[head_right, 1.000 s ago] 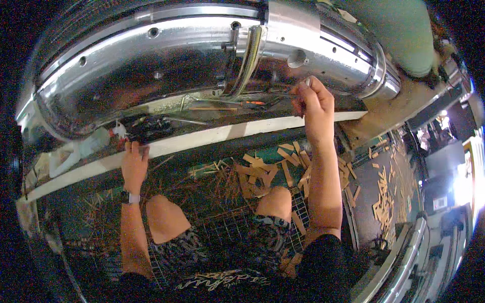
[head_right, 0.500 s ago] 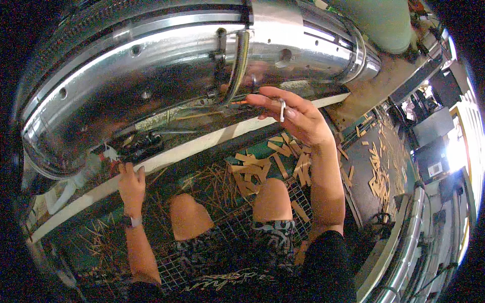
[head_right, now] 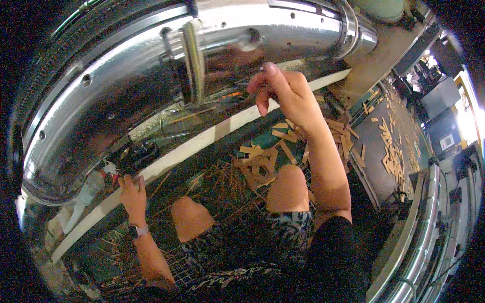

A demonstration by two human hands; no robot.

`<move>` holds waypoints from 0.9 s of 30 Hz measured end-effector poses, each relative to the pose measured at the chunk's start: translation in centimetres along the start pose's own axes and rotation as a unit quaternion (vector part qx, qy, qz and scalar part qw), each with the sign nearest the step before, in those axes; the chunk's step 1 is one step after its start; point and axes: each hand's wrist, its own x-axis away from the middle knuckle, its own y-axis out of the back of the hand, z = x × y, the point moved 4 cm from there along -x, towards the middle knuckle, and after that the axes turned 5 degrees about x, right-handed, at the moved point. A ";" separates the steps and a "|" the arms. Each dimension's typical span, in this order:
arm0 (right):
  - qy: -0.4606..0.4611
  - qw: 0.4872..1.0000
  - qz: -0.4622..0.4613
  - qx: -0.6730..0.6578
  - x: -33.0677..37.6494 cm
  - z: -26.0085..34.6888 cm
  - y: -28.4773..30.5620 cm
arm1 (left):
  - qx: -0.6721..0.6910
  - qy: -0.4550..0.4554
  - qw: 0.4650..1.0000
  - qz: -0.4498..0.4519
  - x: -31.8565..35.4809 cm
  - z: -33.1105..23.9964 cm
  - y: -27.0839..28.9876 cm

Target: The person uses a tape measure to measure the length of a long, curved metal component on a machine. They then use a marker to make marks on the metal surface at specific intervals along the measured length.

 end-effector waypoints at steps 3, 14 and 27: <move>0.012 0.999 -0.021 0.027 0.0 0.0 0.6 | 0.004 0.013 1.000 0.005 -0.2 -0.1 0.0; 0.024 0.941 0.262 -0.211 1.0 -0.5 0.2 | -0.003 0.059 0.998 0.014 -0.4 -0.2 -0.5; 0.418 0.902 0.034 0.109 0.3 -0.6 1.3 | -0.024 0.128 0.988 0.078 -0.8 -0.4 -1.1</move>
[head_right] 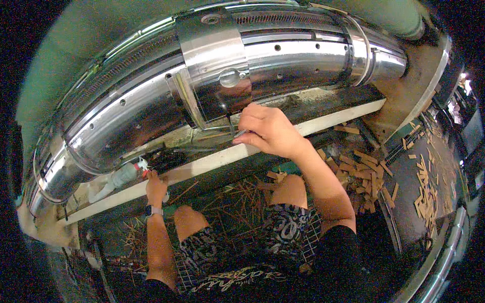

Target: The person uses a tape measure to measure the length of a long, curved metal component on a machine. They then use a marker to make marks on the metal surface at specific intervals along the measured length.

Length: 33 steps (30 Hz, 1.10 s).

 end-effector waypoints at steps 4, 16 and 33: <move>0.040 0.995 -0.085 0.045 0.4 0.1 -1.5 | -0.004 0.005 1.000 -0.013 0.0 0.3 -0.4; -0.123 0.974 -0.172 -0.081 2.3 -2.8 -7.1 | -0.007 0.030 0.999 -0.022 0.8 -2.2 0.5; -0.298 0.951 0.034 -0.077 7.1 -8.4 -1.3 | -0.035 0.069 0.997 -0.003 0.5 -2.4 0.2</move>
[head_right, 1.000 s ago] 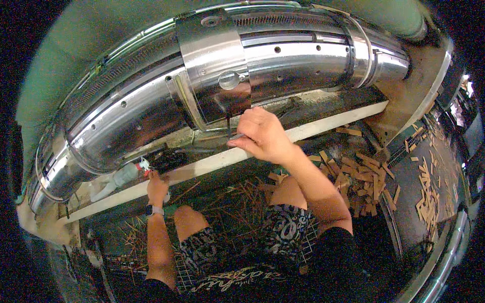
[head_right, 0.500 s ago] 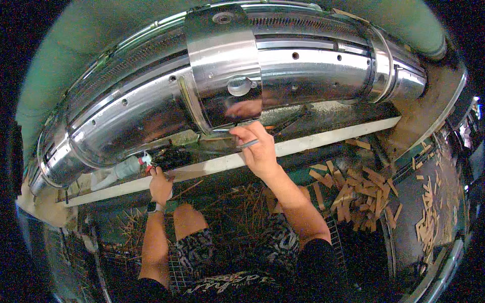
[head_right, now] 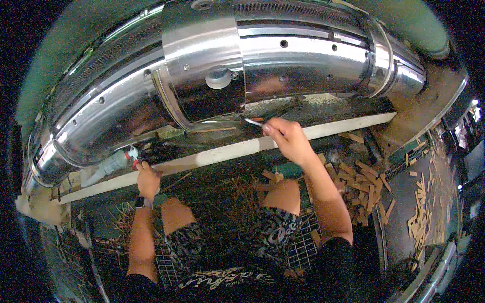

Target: The person uses a tape measure to measure the length of a long, curved metal component on a machine. They then use a marker to make marks on the metal surface at specific intervals along the measured length.

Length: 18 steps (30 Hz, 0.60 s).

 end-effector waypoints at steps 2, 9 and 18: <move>0.020 1.000 -0.004 0.014 -1.2 -0.1 0.2 | -0.008 -0.007 1.000 -0.003 0.1 0.0 -0.2; 0.115 0.978 0.015 0.172 -3.2 0.4 0.5 | 0.012 -0.034 0.999 -0.030 0.0 -0.7 0.5; 0.079 0.989 -0.009 0.127 -2.6 -0.7 -1.1 | 0.037 -0.038 0.998 -0.042 -0.7 0.6 -0.2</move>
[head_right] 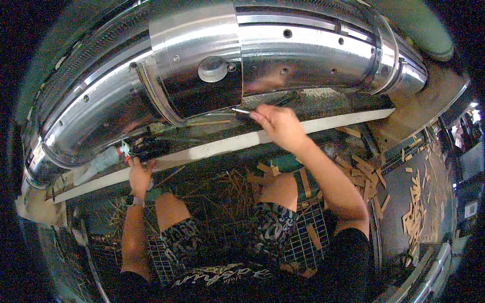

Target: The person uses a tape measure to measure the length of a long, curved metal component on a machine. They then use a marker to make marks on the metal surface at specific intervals along the measured length.

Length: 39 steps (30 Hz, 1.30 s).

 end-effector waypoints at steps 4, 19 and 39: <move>-0.282 0.832 0.061 -0.473 3.5 0.9 -5.7 | 0.005 0.015 1.000 -0.014 0.0 0.3 -0.5; -0.328 0.455 -0.197 -0.804 -0.6 10.6 -12.9 | -0.023 -0.011 0.999 -0.022 0.8 -0.7 -0.3; -0.139 0.954 -0.014 -0.264 1.7 1.6 -2.2 | -0.028 0.006 0.999 0.029 0.5 -1.2 0.2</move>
